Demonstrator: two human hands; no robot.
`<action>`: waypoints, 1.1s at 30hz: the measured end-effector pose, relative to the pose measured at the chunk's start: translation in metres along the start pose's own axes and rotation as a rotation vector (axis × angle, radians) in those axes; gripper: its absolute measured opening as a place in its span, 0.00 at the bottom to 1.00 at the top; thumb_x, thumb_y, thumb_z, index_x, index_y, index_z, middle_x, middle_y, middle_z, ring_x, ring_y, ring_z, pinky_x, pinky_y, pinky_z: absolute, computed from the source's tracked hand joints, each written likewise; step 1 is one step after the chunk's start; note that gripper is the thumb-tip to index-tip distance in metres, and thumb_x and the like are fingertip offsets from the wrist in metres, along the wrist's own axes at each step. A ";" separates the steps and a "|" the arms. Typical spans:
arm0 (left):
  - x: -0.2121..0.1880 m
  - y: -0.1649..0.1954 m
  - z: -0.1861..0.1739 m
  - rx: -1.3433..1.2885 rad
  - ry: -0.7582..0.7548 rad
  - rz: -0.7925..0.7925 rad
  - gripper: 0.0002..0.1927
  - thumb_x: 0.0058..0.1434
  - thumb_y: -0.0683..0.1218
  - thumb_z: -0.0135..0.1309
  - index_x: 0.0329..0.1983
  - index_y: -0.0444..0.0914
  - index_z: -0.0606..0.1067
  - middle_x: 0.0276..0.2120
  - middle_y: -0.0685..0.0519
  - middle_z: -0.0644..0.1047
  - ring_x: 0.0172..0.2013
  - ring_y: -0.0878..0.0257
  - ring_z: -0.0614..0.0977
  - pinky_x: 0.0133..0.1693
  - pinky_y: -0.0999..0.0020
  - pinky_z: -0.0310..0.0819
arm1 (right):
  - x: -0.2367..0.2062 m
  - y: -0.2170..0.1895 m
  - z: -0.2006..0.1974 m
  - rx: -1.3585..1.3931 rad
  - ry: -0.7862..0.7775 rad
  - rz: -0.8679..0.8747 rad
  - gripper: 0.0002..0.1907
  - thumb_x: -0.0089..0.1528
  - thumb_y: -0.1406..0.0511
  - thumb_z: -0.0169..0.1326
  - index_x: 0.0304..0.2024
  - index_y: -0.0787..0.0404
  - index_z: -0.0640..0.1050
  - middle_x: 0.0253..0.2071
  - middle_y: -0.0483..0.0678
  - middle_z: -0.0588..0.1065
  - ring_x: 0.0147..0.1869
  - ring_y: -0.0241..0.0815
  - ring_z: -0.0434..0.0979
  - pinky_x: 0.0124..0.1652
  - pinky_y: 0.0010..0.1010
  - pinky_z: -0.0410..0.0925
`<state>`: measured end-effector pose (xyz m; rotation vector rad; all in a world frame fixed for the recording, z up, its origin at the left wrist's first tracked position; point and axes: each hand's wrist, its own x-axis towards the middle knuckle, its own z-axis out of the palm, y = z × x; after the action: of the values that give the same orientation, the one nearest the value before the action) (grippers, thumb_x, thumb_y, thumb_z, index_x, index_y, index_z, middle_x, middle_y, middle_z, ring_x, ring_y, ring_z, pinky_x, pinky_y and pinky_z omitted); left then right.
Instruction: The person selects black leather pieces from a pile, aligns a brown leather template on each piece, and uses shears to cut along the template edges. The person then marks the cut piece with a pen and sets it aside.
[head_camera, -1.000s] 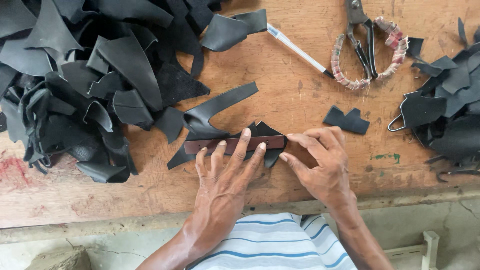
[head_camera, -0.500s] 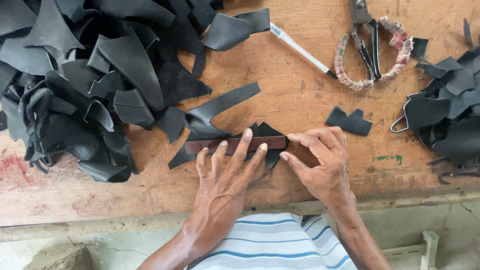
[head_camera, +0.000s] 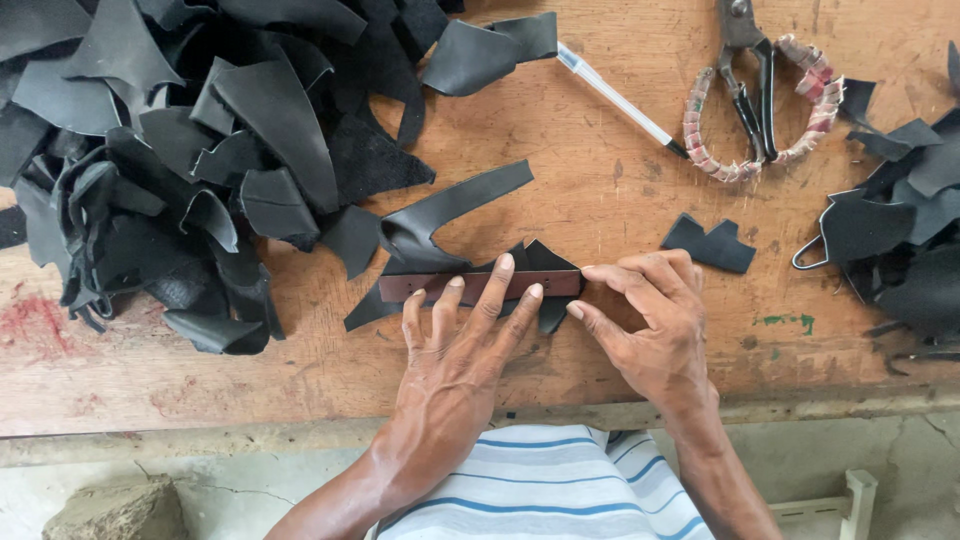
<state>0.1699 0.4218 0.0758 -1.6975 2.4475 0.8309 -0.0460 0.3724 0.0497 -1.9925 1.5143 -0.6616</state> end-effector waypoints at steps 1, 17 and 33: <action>0.000 0.000 0.000 0.000 0.006 0.002 0.50 0.49 0.33 0.51 0.77 0.49 0.53 0.75 0.48 0.44 0.65 0.38 0.58 0.63 0.33 0.44 | 0.001 0.001 0.000 -0.001 -0.007 -0.001 0.21 0.50 0.62 0.73 0.45 0.56 0.83 0.41 0.43 0.76 0.49 0.45 0.71 0.51 0.37 0.63; 0.006 0.004 -0.006 -0.001 -0.015 -0.041 0.51 0.44 0.33 0.53 0.74 0.50 0.57 0.75 0.49 0.46 0.63 0.37 0.59 0.61 0.33 0.45 | -0.017 0.036 -0.054 0.278 0.112 0.161 0.19 0.62 0.77 0.61 0.56 0.67 0.74 0.52 0.49 0.71 0.47 0.32 0.71 0.50 0.21 0.69; -0.006 0.003 0.026 -0.043 0.160 -0.041 0.45 0.51 0.38 0.55 0.75 0.49 0.58 0.69 0.42 0.57 0.67 0.37 0.57 0.66 0.30 0.41 | 0.025 -0.036 -0.007 0.121 -0.349 -0.206 0.26 0.55 0.80 0.50 0.56 0.65 0.76 0.51 0.54 0.76 0.54 0.57 0.75 0.51 0.40 0.70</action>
<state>0.1635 0.4393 0.0571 -1.8925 2.5009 0.7766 -0.0195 0.3548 0.0803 -2.0593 1.0515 -0.4430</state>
